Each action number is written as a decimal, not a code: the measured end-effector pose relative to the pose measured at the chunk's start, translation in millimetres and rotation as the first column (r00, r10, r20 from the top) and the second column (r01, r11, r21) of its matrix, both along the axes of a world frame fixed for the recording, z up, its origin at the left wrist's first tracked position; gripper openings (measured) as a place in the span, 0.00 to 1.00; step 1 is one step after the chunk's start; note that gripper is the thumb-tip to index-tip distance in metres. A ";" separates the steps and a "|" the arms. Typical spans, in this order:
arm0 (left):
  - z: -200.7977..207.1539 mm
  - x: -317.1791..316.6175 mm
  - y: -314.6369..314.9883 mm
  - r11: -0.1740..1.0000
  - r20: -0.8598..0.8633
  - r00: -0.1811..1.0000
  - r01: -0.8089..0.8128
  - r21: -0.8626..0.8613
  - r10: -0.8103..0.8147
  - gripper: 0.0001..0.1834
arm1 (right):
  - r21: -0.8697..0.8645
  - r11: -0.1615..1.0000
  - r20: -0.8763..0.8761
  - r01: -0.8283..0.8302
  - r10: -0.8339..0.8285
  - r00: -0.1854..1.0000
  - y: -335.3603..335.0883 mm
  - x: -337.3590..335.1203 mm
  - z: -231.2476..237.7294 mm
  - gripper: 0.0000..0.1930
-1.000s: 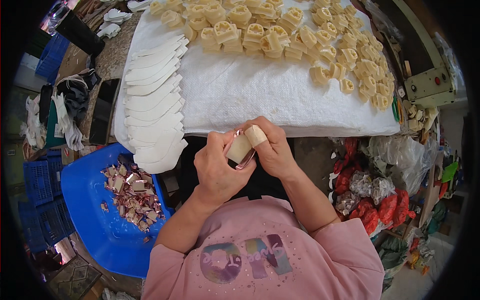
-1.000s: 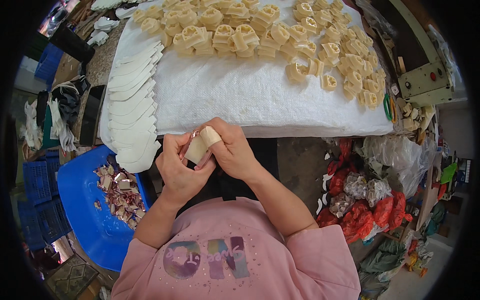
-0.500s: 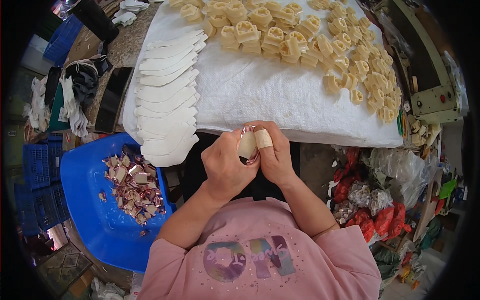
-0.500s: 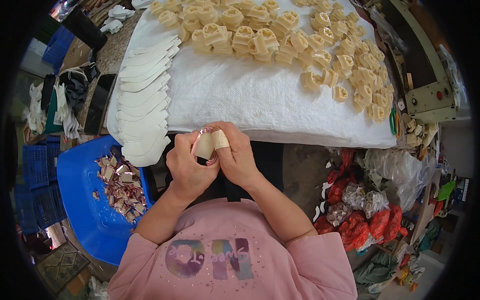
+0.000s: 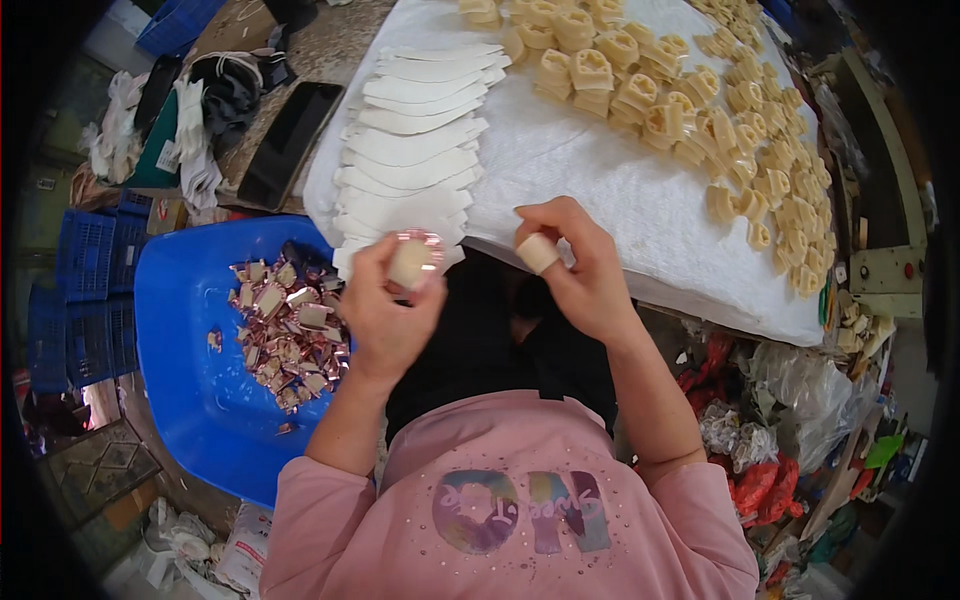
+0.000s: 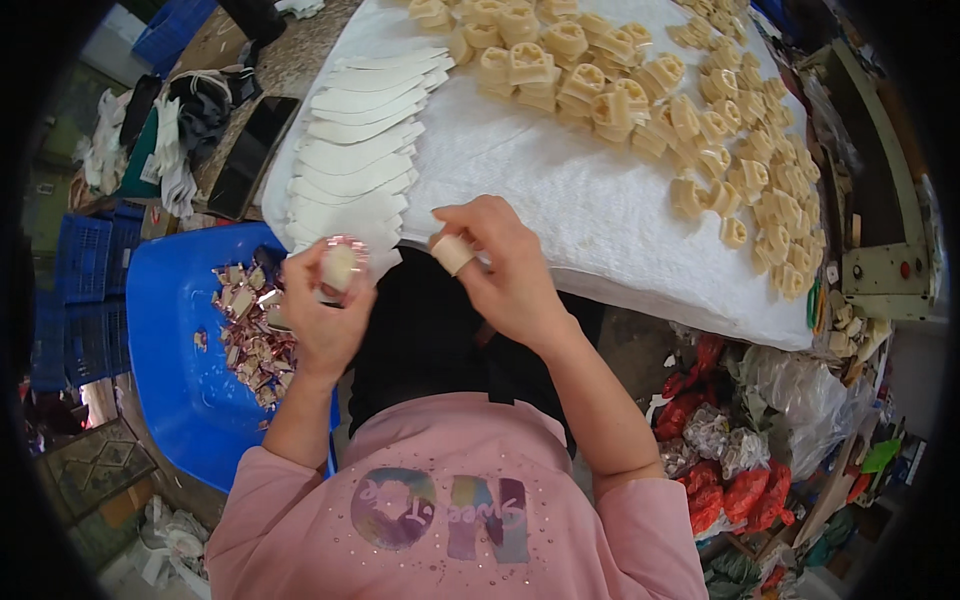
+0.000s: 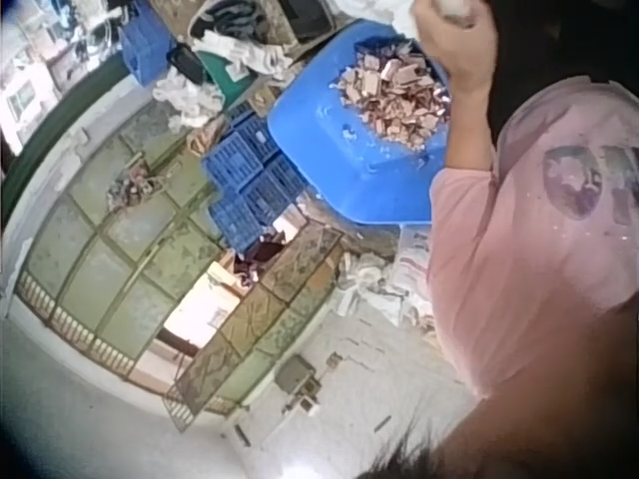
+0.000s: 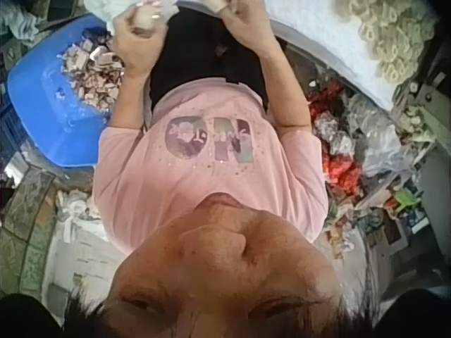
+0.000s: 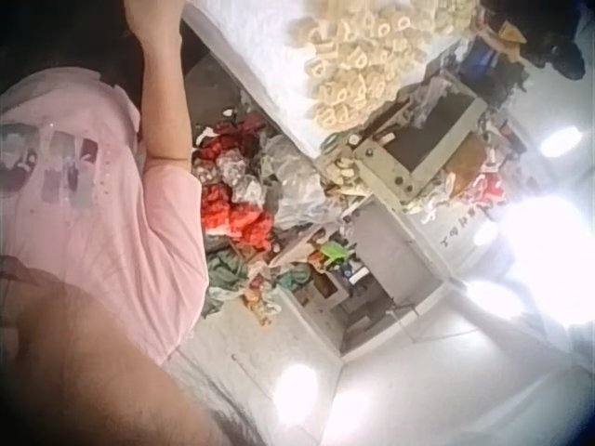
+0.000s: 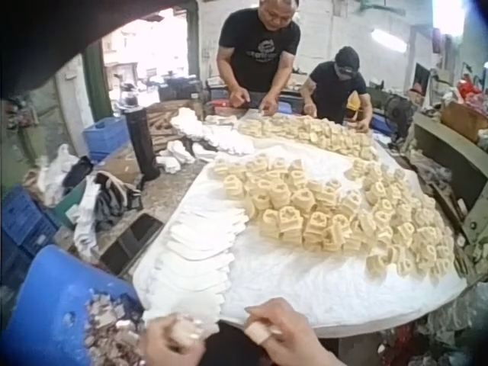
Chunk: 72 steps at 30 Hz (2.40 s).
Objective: Assembling small shoe components by fitting shiny inserts into white outer casings.
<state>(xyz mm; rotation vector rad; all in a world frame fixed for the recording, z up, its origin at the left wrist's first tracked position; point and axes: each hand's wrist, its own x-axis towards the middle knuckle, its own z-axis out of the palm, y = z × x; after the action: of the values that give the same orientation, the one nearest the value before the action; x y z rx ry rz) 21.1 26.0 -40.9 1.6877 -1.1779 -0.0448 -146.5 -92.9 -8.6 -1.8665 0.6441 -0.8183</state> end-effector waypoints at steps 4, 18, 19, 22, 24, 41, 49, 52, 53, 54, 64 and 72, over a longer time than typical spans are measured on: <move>-15.1 59.2 45.3 0.920 -0.062 0.924 -0.367 0.141 0.378 0.22 | -0.346 0.934 -0.166 -0.092 0.036 0.985 7.3 26.1 -4.3 0.17; -16.3 54.8 39.0 0.987 -0.744 0.668 0.128 0.095 -0.015 0.29 | -0.489 0.853 -0.248 -0.181 0.063 0.967 17.9 65.8 -11.0 0.15; -14.6 53.2 35.8 0.993 -0.770 0.636 0.111 0.029 -0.049 0.30 | -0.489 0.852 -0.247 -0.186 0.069 0.967 19.5 69.5 -9.3 0.15; -9.9 50.4 34.1 0.994 -0.771 0.630 0.110 -0.024 -0.089 0.30 | -0.498 0.832 -0.283 -0.242 0.108 0.953 23.8 81.8 -2.6 0.18; -7.2 50.1 34.1 0.992 -0.746 0.659 0.126 -0.013 -0.093 0.29 | -0.520 0.804 -0.292 -0.288 0.150 0.945 25.8 92.4 0.9 0.19; -8.8 53.7 33.4 0.994 -0.683 0.723 0.103 -0.041 -0.103 0.22 | -0.204 0.957 0.183 -0.204 0.242 0.953 26.7 106.6 -13.2 0.11; 4.0 44.6 17.7 0.981 -0.741 0.645 0.160 -0.107 -0.186 0.18 | 0.293 0.956 0.522 -0.029 -0.134 0.842 21.1 61.7 -13.6 0.07; -0.6 46.4 17.6 0.981 -0.742 0.643 0.156 -0.119 -0.192 0.16 | 0.094 0.995 0.337 -0.032 -0.001 0.941 15.0 57.5 -12.0 0.08; -3.3 48.6 20.2 0.983 -0.742 0.647 0.152 -0.102 -0.176 0.15 | 0.093 0.995 0.337 -0.025 -0.008 0.941 14.9 57.3 -10.4 0.08; -4.8 49.2 21.0 0.986 -0.741 0.652 0.146 -0.084 -0.160 0.14 | 0.160 0.984 0.309 -0.080 0.027 0.951 14.7 56.9 -8.4 0.08; -1.5 44.4 23.7 0.982 -0.808 0.587 0.176 0.065 -0.052 0.16 | -0.479 0.865 -0.244 -0.145 0.028 0.969 23.3 67.6 -10.1 0.15; -6.4 39.9 18.6 0.985 -0.742 0.670 0.148 0.093 -0.031 0.23 | -0.702 0.672 -0.341 -0.238 -0.024 0.940 10.9 74.2 -16.1 0.09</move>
<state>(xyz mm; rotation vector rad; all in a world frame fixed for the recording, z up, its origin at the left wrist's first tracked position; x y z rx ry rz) 61.0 44.6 -47.3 1.4880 -0.6263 -0.8330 -72.3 -82.1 -24.7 -2.8093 0.4020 -0.7503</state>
